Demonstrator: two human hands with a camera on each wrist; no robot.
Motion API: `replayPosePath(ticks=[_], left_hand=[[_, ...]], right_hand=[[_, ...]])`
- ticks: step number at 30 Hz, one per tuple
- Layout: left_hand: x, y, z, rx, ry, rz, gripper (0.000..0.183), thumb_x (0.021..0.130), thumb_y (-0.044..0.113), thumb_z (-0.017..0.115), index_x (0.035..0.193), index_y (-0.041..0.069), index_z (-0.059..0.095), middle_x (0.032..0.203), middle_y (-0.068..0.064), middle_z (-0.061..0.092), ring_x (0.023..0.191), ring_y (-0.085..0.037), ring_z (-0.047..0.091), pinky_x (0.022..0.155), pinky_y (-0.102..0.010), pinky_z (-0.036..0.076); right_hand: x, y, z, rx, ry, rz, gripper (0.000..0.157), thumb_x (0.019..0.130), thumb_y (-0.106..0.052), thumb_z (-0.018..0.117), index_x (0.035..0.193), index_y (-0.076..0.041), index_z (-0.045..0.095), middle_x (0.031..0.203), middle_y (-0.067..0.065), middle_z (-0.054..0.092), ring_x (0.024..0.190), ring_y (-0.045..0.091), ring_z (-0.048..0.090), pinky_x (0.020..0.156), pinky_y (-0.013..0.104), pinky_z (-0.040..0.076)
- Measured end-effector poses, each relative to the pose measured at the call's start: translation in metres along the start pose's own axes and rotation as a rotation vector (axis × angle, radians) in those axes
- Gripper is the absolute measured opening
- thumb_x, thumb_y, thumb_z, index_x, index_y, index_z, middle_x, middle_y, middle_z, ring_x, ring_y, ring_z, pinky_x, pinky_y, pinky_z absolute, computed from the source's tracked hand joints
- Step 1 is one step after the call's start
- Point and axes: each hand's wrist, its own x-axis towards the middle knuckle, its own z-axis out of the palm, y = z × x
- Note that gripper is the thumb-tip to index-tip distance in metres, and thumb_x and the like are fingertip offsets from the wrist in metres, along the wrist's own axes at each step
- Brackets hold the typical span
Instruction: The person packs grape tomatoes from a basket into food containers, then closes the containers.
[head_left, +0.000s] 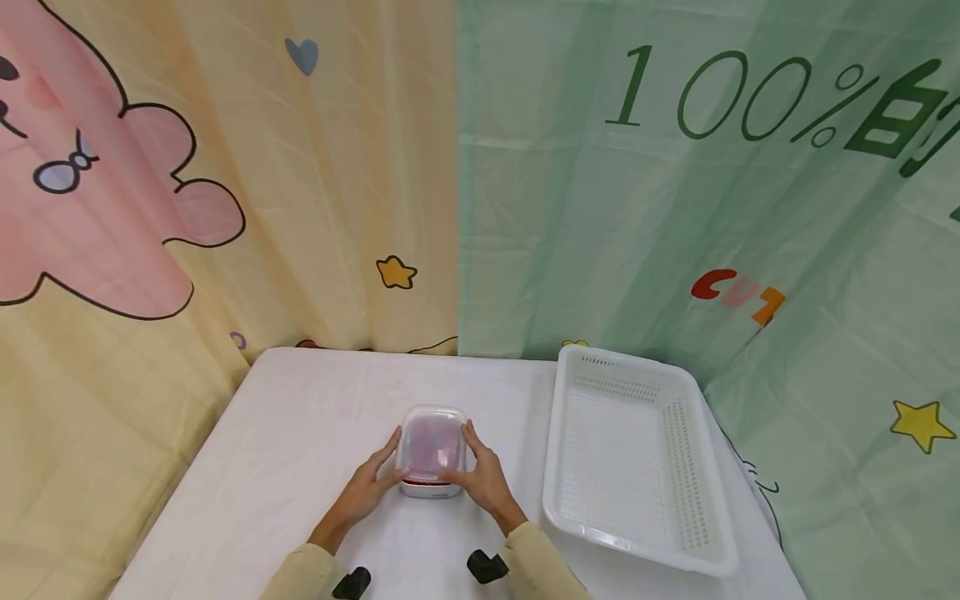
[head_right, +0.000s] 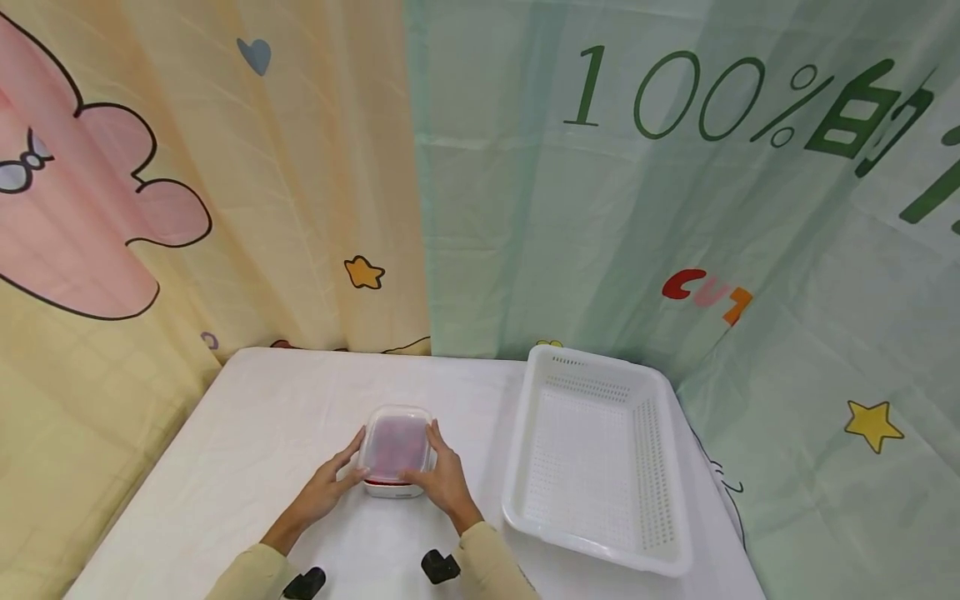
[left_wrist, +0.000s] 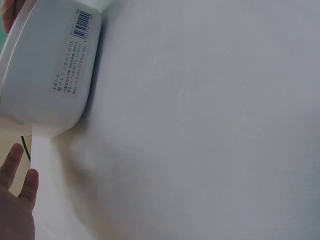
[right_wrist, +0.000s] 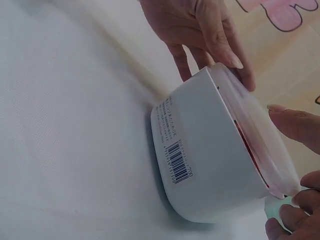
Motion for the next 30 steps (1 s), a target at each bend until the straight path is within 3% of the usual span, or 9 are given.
replayPosePath(ticks=[5,19,26,30], left_hand=[[-0.004,0.001,0.002,-0.012,0.002,-0.055,0.071,0.092,0.025,0.064,0.152,0.012,0.029,0.154,-0.017,0.028,0.141,-0.043,0.018,0.112,-0.065,0.014],[-0.009,-0.006,0.007,0.026,0.018,-0.032,0.07,0.095,0.033,0.061,0.152,0.011,0.026,0.156,-0.017,0.024,0.142,-0.042,0.018,0.113,-0.063,0.015],[-0.009,-0.007,0.005,0.155,0.055,0.058,0.072,0.089,0.032,0.068,0.148,0.004,0.035,0.149,-0.021,0.036,0.135,-0.044,0.033,0.109,-0.063,0.026],[-0.004,-0.001,0.0,0.271,0.025,0.093,0.078,0.086,0.034,0.07,0.146,-0.001,0.036,0.149,-0.022,0.036,0.134,-0.045,0.033,0.107,-0.064,0.028]], right_hand=[[-0.002,0.005,0.004,-0.047,-0.001,-0.017,0.089,0.075,-0.019,0.083,0.142,0.013,0.034,0.152,0.026,0.024,0.139,0.041,0.026,0.111,0.054,0.028],[-0.002,0.01,0.005,-0.072,-0.028,0.004,0.086,0.079,-0.024,0.08,0.143,0.011,0.034,0.154,0.023,0.022,0.14,0.038,0.026,0.112,0.053,0.027],[-0.007,0.016,0.003,-0.067,-0.03,-0.005,0.085,0.08,-0.027,0.079,0.145,0.005,0.035,0.156,0.019,0.023,0.141,0.038,0.025,0.111,0.056,0.027],[-0.006,0.019,0.002,-0.046,-0.046,0.006,0.086,0.081,-0.029,0.078,0.149,-0.001,0.032,0.158,0.015,0.02,0.142,0.038,0.022,0.112,0.057,0.026]])
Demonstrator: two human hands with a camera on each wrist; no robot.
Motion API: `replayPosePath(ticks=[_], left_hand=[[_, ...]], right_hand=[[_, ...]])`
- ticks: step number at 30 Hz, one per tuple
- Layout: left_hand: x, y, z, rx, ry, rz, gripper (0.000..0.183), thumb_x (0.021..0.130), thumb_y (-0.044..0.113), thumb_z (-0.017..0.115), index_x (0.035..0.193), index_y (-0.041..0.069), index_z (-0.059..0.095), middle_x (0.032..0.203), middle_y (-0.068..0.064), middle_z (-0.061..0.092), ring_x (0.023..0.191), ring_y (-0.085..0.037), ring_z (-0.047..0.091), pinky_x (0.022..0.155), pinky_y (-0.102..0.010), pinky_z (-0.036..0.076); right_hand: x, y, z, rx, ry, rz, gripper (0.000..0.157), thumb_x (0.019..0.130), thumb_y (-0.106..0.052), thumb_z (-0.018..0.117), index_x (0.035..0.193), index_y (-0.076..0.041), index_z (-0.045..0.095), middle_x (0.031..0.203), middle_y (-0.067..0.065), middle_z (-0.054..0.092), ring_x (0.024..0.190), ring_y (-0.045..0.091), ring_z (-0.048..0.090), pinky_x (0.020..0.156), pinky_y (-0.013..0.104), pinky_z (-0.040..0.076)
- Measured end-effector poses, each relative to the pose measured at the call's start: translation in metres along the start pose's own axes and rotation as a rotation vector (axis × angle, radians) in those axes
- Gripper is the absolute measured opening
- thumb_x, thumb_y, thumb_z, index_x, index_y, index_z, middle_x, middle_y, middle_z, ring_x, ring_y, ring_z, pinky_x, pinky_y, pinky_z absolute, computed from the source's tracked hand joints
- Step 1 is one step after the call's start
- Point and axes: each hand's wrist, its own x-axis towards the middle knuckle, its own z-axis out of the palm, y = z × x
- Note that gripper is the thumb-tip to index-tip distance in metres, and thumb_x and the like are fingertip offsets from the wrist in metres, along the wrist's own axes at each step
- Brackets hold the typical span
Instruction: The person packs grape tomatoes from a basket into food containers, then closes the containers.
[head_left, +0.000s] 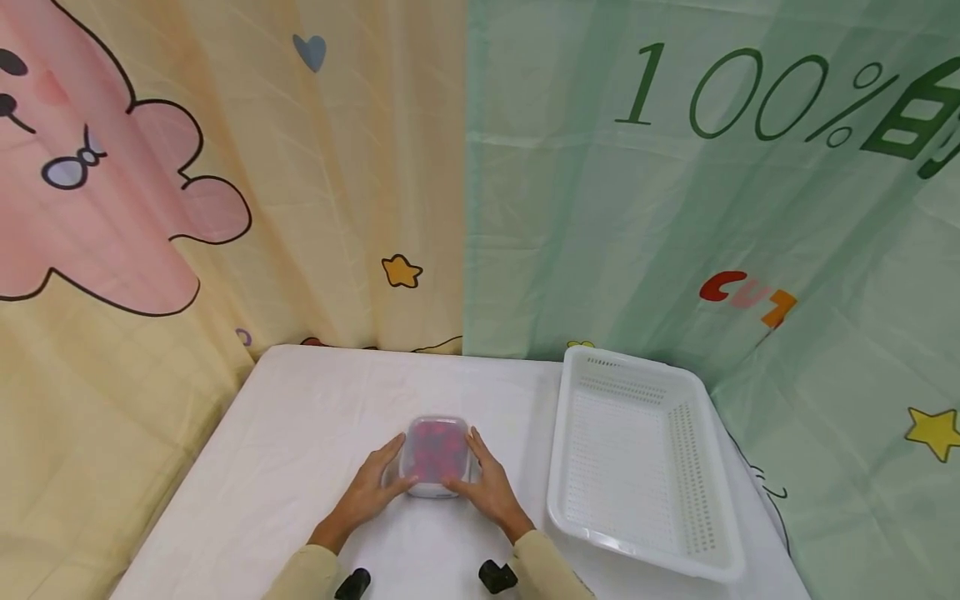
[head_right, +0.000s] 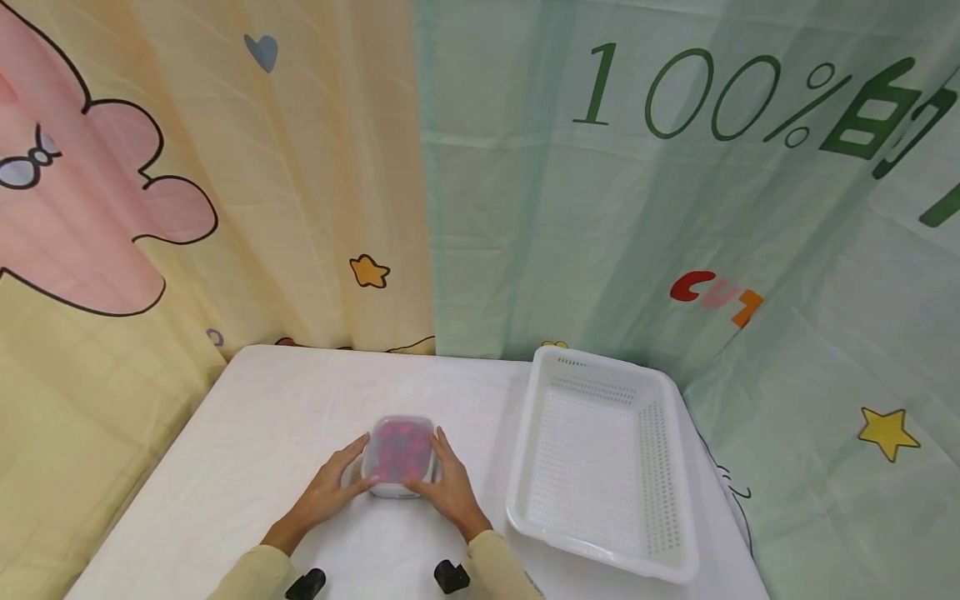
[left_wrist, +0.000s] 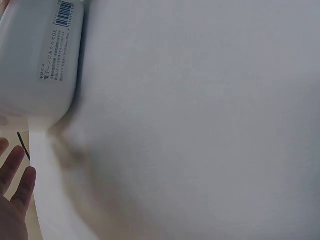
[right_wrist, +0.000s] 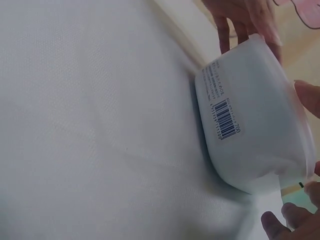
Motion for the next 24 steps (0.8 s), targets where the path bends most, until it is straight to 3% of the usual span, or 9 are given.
replayPosePath(ticks=[6,11,17,24], left_hand=[[0.022,0.005,-0.01,0.168,-0.136,0.038,0.093,0.082,0.047,0.072,0.149,0.0,0.03,0.157,-0.016,0.023,0.137,-0.041,0.03,0.109,-0.061,0.029],[0.035,0.005,-0.02,0.273,-0.202,0.085,0.097,0.079,0.054,0.071,0.15,0.002,0.03,0.157,-0.013,0.026,0.133,-0.04,0.036,0.106,-0.061,0.033],[0.039,0.003,-0.027,0.279,-0.273,0.074,0.099,0.079,0.057,0.07,0.151,0.005,0.027,0.158,-0.01,0.025,0.133,-0.039,0.036,0.106,-0.063,0.031],[0.043,0.001,-0.031,0.279,-0.31,0.098,0.1,0.078,0.056,0.071,0.151,0.004,0.027,0.158,-0.011,0.024,0.134,-0.039,0.034,0.107,-0.064,0.027]], right_hand=[[0.011,0.007,-0.003,-0.041,-0.032,-0.036,0.091,0.081,-0.035,0.077,0.151,-0.005,0.028,0.16,0.01,0.016,0.145,0.034,0.016,0.113,0.059,0.022],[0.021,0.013,-0.007,-0.061,-0.08,-0.049,0.093,0.081,-0.041,0.075,0.153,-0.008,0.025,0.16,0.003,0.017,0.146,0.035,0.01,0.113,0.062,0.019],[0.026,0.018,-0.009,-0.064,-0.114,-0.086,0.097,0.08,-0.043,0.076,0.152,-0.006,0.024,0.16,0.004,0.017,0.146,0.037,0.007,0.112,0.064,0.018],[0.031,0.02,-0.011,-0.057,-0.116,-0.138,0.096,0.079,-0.041,0.077,0.153,-0.01,0.025,0.159,0.011,0.019,0.146,0.035,0.008,0.111,0.066,0.016]])
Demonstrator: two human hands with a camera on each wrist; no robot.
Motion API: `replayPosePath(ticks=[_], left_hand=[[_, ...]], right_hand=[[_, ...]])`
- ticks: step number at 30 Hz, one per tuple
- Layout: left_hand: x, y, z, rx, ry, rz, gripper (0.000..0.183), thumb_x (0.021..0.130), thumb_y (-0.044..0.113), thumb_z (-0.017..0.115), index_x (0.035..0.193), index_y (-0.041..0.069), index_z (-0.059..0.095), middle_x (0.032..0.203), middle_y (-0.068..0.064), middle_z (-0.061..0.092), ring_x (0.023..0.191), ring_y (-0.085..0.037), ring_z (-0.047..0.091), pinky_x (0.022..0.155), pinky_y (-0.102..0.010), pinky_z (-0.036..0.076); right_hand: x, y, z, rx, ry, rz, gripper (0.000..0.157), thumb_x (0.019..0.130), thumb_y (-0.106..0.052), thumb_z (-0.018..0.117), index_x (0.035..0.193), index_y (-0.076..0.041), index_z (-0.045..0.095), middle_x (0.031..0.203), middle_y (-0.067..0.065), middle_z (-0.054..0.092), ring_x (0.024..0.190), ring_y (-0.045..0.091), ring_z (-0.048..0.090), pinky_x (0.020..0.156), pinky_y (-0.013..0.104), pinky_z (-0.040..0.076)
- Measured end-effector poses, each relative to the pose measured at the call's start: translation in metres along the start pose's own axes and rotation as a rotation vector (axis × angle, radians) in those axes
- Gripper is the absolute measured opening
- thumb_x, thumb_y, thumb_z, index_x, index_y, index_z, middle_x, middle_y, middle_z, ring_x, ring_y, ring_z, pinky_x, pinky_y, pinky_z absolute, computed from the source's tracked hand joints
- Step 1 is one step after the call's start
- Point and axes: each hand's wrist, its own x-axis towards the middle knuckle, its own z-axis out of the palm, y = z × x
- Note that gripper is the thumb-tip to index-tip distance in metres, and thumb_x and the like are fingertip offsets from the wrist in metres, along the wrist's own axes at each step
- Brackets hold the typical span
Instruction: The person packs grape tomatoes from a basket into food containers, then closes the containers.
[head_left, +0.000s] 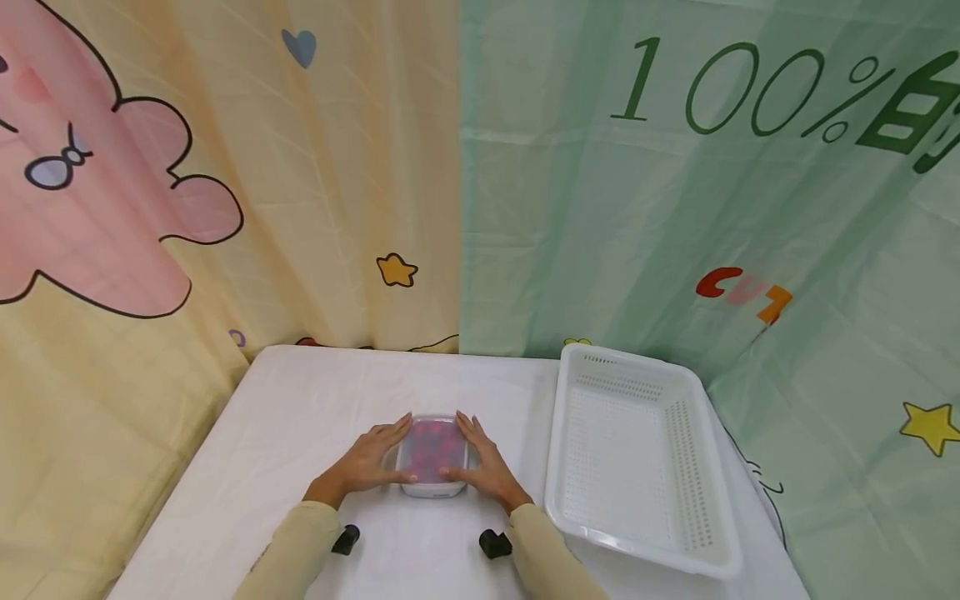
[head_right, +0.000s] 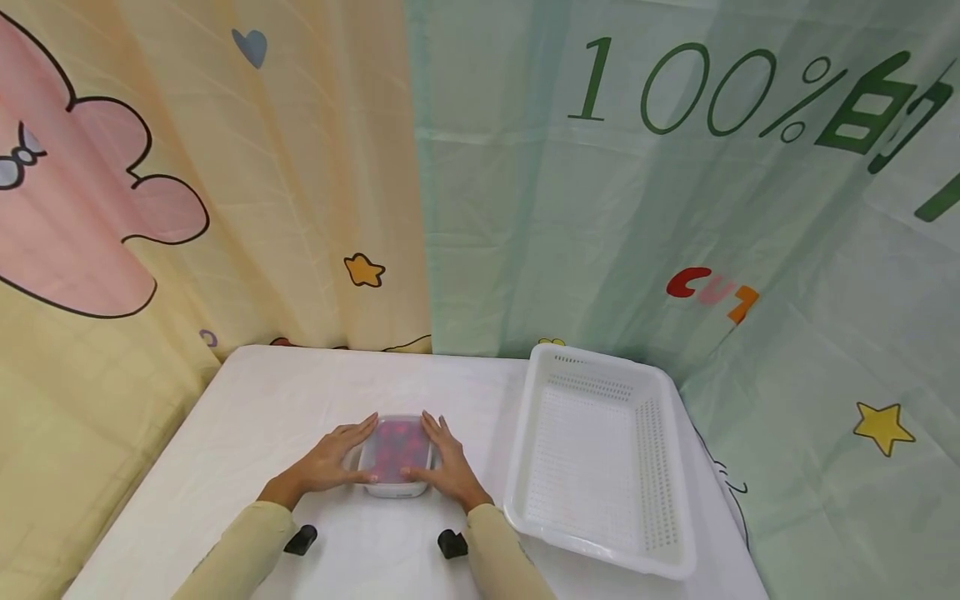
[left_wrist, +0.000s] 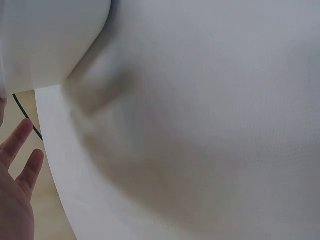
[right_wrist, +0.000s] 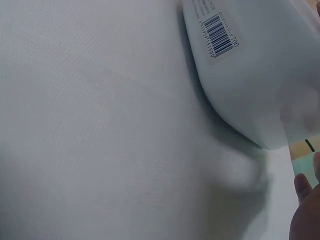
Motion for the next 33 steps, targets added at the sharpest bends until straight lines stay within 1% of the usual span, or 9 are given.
replayPosePath(ticks=[6,10,13,16,19,23,28,29,33], left_hand=[[-0.001,-0.009,0.004,-0.018,-0.004,0.0,0.101,0.078,0.056,0.071,0.152,0.007,0.025,0.158,-0.009,0.023,0.135,-0.039,0.033,0.107,-0.065,0.028],[-0.003,-0.014,0.01,-0.063,0.011,0.009,0.102,0.077,0.056,0.072,0.153,0.01,0.022,0.159,-0.008,0.022,0.135,-0.039,0.033,0.107,-0.066,0.027],[-0.004,-0.015,0.013,-0.079,0.022,0.022,0.103,0.077,0.055,0.073,0.153,0.009,0.022,0.158,-0.009,0.022,0.135,-0.04,0.033,0.106,-0.067,0.026],[-0.003,-0.016,0.012,-0.082,0.03,0.033,0.104,0.076,0.054,0.074,0.153,0.008,0.022,0.158,-0.01,0.023,0.135,-0.04,0.033,0.107,-0.066,0.026],[-0.001,-0.016,0.012,-0.09,0.045,0.039,0.105,0.074,0.053,0.077,0.152,0.007,0.024,0.158,-0.011,0.024,0.134,-0.04,0.034,0.107,-0.066,0.026],[0.0,-0.017,0.015,-0.109,0.047,0.034,0.107,0.073,0.05,0.079,0.152,0.007,0.023,0.158,-0.011,0.023,0.135,-0.04,0.033,0.107,-0.065,0.025],[0.001,-0.018,0.018,-0.125,0.033,0.013,0.109,0.071,0.052,0.079,0.153,0.009,0.021,0.158,-0.009,0.021,0.136,-0.039,0.031,0.109,-0.064,0.023],[0.001,-0.018,0.018,-0.124,0.04,0.017,0.11,0.07,0.051,0.08,0.153,0.008,0.021,0.158,-0.01,0.022,0.136,-0.04,0.032,0.108,-0.065,0.024],[0.001,-0.017,0.017,-0.126,0.081,0.028,0.111,0.067,0.047,0.083,0.152,0.007,0.024,0.156,-0.012,0.028,0.133,-0.041,0.035,0.107,-0.064,0.028]], right_hand=[[-0.001,0.007,0.004,0.028,-0.016,-0.017,0.094,0.08,-0.031,0.079,0.154,-0.015,0.023,0.159,0.012,0.019,0.146,0.031,0.015,0.113,0.061,0.019],[-0.003,0.011,0.005,0.059,-0.023,-0.002,0.096,0.078,-0.034,0.08,0.154,-0.02,0.023,0.16,0.006,0.017,0.146,0.029,0.014,0.114,0.06,0.018],[-0.004,0.015,0.003,0.084,-0.047,0.004,0.098,0.077,-0.031,0.081,0.155,-0.022,0.022,0.161,0.003,0.015,0.146,0.027,0.012,0.114,0.06,0.017],[-0.004,0.017,-0.001,0.111,-0.065,0.001,0.099,0.075,-0.026,0.083,0.154,-0.023,0.023,0.161,0.0,0.015,0.147,0.024,0.011,0.116,0.057,0.016],[-0.003,0.019,-0.003,0.123,-0.064,-0.011,0.098,0.074,-0.029,0.084,0.153,-0.023,0.027,0.16,-0.005,0.018,0.147,0.02,0.012,0.117,0.052,0.016],[-0.005,0.019,-0.004,0.116,-0.053,-0.014,0.096,0.074,-0.025,0.084,0.152,-0.02,0.029,0.159,-0.007,0.019,0.147,0.019,0.013,0.118,0.047,0.016],[-0.007,0.015,-0.004,0.099,-0.055,0.0,0.094,0.076,-0.015,0.082,0.152,-0.015,0.027,0.16,-0.003,0.018,0.147,0.022,0.012,0.118,0.047,0.015],[-0.008,0.011,-0.006,0.094,-0.06,-0.008,0.094,0.077,-0.014,0.082,0.152,-0.012,0.026,0.16,0.001,0.017,0.147,0.024,0.012,0.118,0.046,0.015],[-0.009,-0.005,-0.013,0.082,-0.076,-0.028,0.093,0.078,-0.014,0.081,0.151,-0.004,0.026,0.16,0.009,0.017,0.146,0.028,0.012,0.118,0.043,0.015]])
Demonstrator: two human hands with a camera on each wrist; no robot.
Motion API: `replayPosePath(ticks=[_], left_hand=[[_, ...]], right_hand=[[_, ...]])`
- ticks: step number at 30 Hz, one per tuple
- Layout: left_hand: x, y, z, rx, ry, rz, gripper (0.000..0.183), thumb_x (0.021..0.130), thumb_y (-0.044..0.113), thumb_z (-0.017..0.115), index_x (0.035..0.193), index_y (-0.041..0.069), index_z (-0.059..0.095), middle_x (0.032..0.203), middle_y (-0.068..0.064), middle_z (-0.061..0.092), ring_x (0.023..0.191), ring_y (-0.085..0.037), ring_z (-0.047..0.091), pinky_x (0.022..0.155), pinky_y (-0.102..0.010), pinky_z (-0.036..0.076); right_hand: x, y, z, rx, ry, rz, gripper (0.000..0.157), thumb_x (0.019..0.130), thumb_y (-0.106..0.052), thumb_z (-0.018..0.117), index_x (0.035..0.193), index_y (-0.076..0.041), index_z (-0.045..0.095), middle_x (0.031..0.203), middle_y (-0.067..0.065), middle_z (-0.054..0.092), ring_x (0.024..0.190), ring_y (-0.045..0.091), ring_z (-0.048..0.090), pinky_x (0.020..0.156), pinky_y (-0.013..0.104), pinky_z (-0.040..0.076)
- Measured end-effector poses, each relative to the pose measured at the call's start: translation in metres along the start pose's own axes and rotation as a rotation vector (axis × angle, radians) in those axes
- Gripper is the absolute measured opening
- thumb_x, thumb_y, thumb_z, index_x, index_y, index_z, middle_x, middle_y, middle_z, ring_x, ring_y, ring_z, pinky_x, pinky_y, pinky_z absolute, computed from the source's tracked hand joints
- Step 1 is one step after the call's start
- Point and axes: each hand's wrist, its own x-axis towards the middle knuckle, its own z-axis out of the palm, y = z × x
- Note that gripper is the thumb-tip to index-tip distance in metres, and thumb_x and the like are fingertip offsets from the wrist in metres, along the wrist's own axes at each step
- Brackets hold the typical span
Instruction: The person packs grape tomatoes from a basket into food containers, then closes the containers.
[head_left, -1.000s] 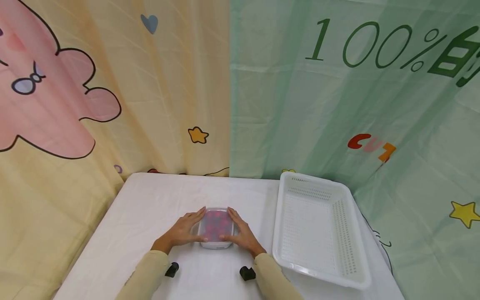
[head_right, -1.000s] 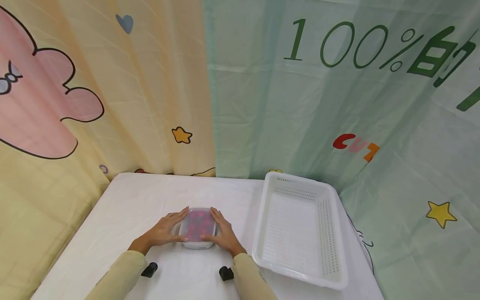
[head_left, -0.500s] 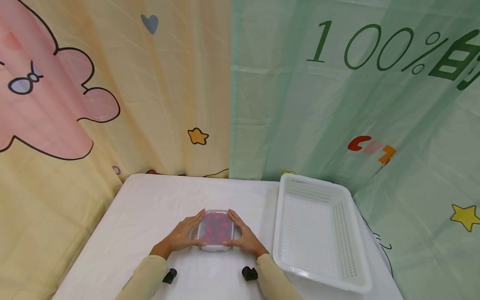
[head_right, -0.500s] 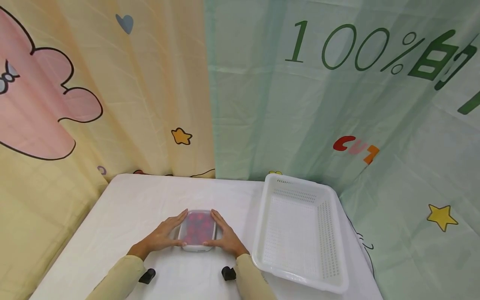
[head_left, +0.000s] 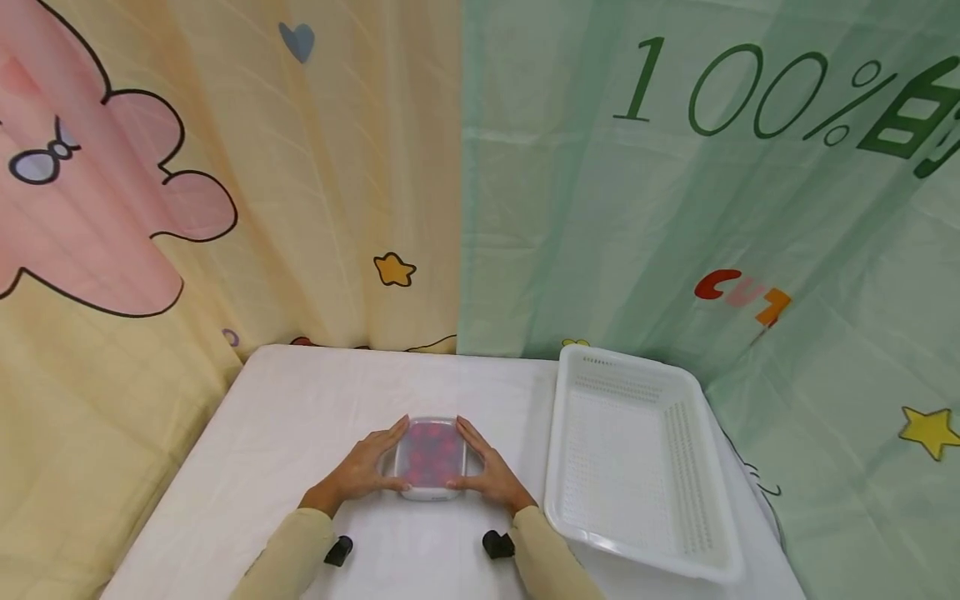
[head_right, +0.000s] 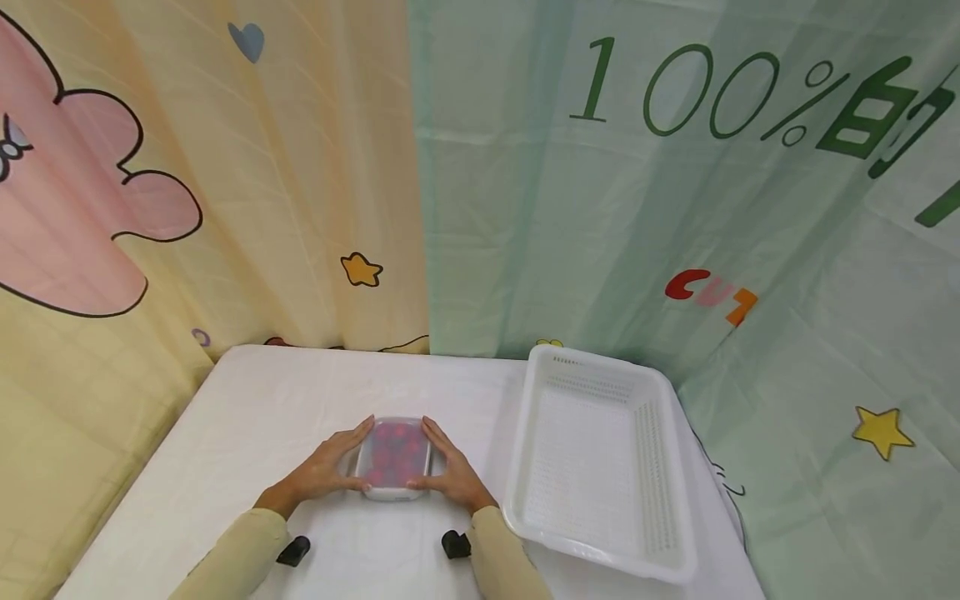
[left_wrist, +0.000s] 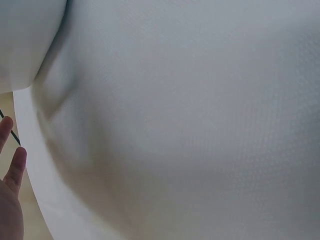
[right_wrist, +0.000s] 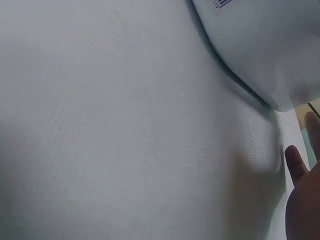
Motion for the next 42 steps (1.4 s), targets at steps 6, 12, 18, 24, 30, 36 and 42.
replayPosePath(ticks=[6,12,18,24,30,36,42], left_hand=[[-0.001,0.004,-0.001,-0.016,-0.009,-0.035,0.111,0.067,0.046,0.084,0.152,0.007,0.025,0.155,-0.013,0.029,0.134,-0.042,0.033,0.106,-0.065,0.028],[-0.003,0.003,-0.006,0.0,-0.016,-0.053,0.111,0.067,0.047,0.084,0.152,0.007,0.025,0.156,-0.013,0.028,0.135,-0.043,0.031,0.106,-0.066,0.027],[-0.006,-0.003,-0.009,-0.019,-0.012,-0.034,0.111,0.067,0.046,0.084,0.152,0.006,0.025,0.156,-0.015,0.027,0.135,-0.044,0.032,0.106,-0.067,0.027],[-0.004,-0.006,-0.009,-0.046,-0.028,-0.021,0.11,0.069,0.045,0.083,0.152,0.005,0.024,0.156,-0.018,0.023,0.137,-0.046,0.028,0.107,-0.066,0.026],[0.002,0.001,-0.014,-0.023,-0.052,-0.054,0.11,0.069,0.047,0.082,0.152,0.006,0.023,0.156,-0.016,0.024,0.138,-0.046,0.026,0.108,-0.066,0.024],[0.004,0.011,-0.02,0.066,-0.068,-0.063,0.108,0.07,0.046,0.082,0.15,0.0,0.026,0.155,-0.018,0.026,0.137,-0.043,0.028,0.109,-0.063,0.026],[0.004,0.021,-0.026,0.125,-0.05,-0.069,0.099,0.069,0.04,0.085,0.145,-0.003,0.037,0.152,-0.019,0.032,0.135,-0.042,0.033,0.107,-0.061,0.03]], right_hand=[[0.002,0.008,0.002,-0.011,0.012,-0.002,0.094,0.075,-0.017,0.084,0.151,-0.007,0.03,0.159,0.005,0.021,0.146,0.026,0.015,0.118,0.046,0.018],[0.008,0.024,0.009,0.007,0.03,-0.02,0.097,0.072,-0.02,0.086,0.151,-0.014,0.032,0.159,-0.004,0.022,0.146,0.02,0.015,0.118,0.043,0.017],[0.011,0.025,0.015,0.032,0.025,-0.008,0.096,0.072,-0.024,0.086,0.151,-0.016,0.032,0.159,-0.009,0.021,0.146,0.018,0.014,0.118,0.046,0.015],[0.011,0.024,0.015,-0.009,0.041,-0.026,0.093,0.073,-0.021,0.085,0.15,-0.01,0.033,0.159,-0.002,0.023,0.146,0.022,0.016,0.119,0.042,0.016],[0.012,0.019,0.009,-0.085,0.059,-0.032,0.091,0.074,-0.025,0.084,0.149,-0.005,0.035,0.158,0.002,0.024,0.145,0.024,0.019,0.117,0.044,0.02],[0.011,0.005,0.008,-0.178,0.056,-0.031,0.086,0.077,-0.026,0.081,0.146,0.001,0.037,0.157,0.012,0.025,0.143,0.033,0.022,0.113,0.056,0.025],[0.008,-0.014,0.017,-0.255,0.093,0.029,0.082,0.08,-0.029,0.079,0.144,0.003,0.039,0.155,0.02,0.027,0.14,0.044,0.023,0.106,0.069,0.025]])
